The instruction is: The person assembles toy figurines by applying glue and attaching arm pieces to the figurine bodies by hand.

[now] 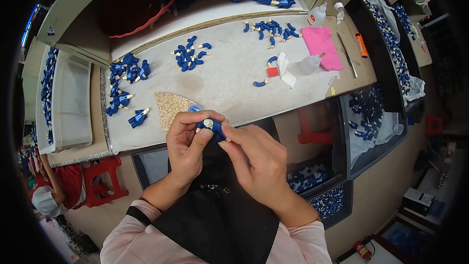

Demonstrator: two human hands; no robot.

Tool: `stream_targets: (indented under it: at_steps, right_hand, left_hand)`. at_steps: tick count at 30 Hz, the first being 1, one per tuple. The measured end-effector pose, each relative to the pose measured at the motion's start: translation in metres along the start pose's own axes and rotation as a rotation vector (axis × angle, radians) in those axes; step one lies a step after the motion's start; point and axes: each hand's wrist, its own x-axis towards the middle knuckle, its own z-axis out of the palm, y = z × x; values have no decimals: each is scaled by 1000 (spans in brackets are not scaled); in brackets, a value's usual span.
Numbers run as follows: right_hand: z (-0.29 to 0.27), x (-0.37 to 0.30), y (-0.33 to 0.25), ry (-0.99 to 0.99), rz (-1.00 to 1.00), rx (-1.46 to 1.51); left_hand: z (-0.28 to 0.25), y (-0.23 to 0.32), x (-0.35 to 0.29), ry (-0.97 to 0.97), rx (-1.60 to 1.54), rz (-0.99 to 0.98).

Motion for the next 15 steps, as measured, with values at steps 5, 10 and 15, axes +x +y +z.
stream_targets:
  at_steps: [5,10,15]
  right_hand:
    - [1,0,1,17,-9,-19]
    - [1,2,2,11,-6,-12]
    - [0,4,3,-5,31,2]
  left_hand:
    - [0,0,0,-1,4,-12]
    - [0,0,1,18,22,-29]
    - [-1,-1,1,30,36,-45]
